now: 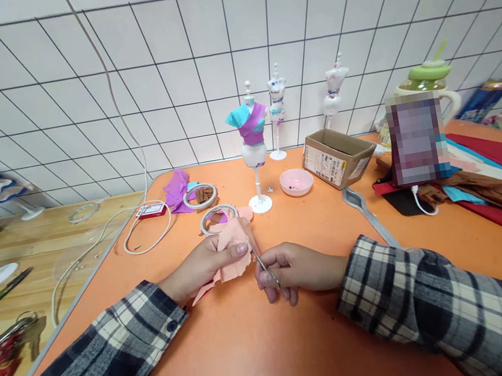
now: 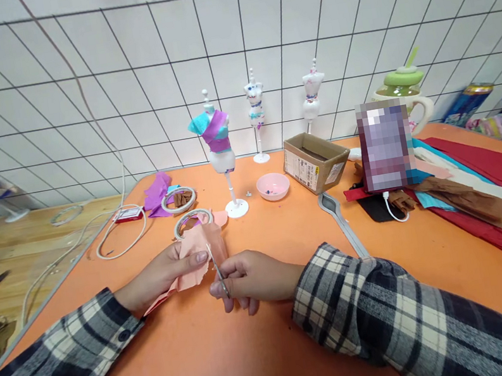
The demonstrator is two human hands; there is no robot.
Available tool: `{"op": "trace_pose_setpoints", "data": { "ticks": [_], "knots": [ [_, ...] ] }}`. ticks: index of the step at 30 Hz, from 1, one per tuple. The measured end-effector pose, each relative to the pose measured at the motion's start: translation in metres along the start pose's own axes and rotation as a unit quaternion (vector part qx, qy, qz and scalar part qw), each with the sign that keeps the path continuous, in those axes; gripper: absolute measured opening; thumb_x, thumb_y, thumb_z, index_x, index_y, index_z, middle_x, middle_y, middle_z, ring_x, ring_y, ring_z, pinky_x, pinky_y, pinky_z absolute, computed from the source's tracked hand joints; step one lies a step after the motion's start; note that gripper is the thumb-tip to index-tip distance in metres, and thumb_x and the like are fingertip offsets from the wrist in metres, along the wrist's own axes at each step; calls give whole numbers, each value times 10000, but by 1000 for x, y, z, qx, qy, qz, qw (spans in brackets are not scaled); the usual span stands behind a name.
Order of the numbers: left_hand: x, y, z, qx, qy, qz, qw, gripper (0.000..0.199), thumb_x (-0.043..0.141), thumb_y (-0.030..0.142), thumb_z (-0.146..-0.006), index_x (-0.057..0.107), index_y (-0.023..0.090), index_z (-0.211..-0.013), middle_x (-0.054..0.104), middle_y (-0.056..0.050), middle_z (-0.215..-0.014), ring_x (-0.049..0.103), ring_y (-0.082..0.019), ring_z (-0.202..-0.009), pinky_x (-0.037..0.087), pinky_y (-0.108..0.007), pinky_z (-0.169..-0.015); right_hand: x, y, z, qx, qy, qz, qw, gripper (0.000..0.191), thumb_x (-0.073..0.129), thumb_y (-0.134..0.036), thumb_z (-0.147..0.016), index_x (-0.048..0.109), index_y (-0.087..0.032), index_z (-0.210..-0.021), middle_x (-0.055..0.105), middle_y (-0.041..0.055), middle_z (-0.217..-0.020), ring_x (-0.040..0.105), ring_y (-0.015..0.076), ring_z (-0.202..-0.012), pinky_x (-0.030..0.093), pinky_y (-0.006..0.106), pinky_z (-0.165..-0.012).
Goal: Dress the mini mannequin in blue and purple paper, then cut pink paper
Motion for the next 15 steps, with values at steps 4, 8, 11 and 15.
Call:
{"op": "trace_pose_setpoints", "data": {
  "ticks": [4,8,11,15],
  "knots": [
    [0,1,0,3,2,-8,1000,250,739,363,-803,665,135,-872,729,-70,-850,680,-215,-767,512,-312,-730,0,-1,0,3,-6,5,1000,518,654,-636,-761,571,-146,-909,619,7,-758,536,67,-529,483,187,-463],
    [-2,-2,-1,1,10,-1,1000,246,759,352,-784,670,134,-858,728,-58,-834,675,-203,-745,505,-300,-721,-1,-1,0,5,-10,5,1000,566,648,-670,-742,574,-148,-947,617,9,-779,525,63,-526,474,182,-448],
    [-2,-2,-1,-6,15,11,1000,257,764,361,-778,673,139,-870,733,-58,-828,682,-207,-745,510,-307,-722,-1,1,-1,-5,-7,11,1000,520,642,-645,-766,566,-149,-900,620,8,-754,530,66,-528,481,182,-457],
    [-2,-1,-1,0,23,7,1000,306,759,404,-769,677,117,-836,731,-82,-778,685,-229,-734,523,-320,-708,-1,4,-2,-4,9,19,1000,458,651,-593,-786,559,-154,-876,613,0,-720,527,69,-524,479,180,-449]
  ]
}}
Point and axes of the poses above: each hand's wrist, its own z-axis away from the middle knuckle, its own x-axis out of the palm, y = z × x, the point moved 4 cm from there along -z, towards the middle knuckle
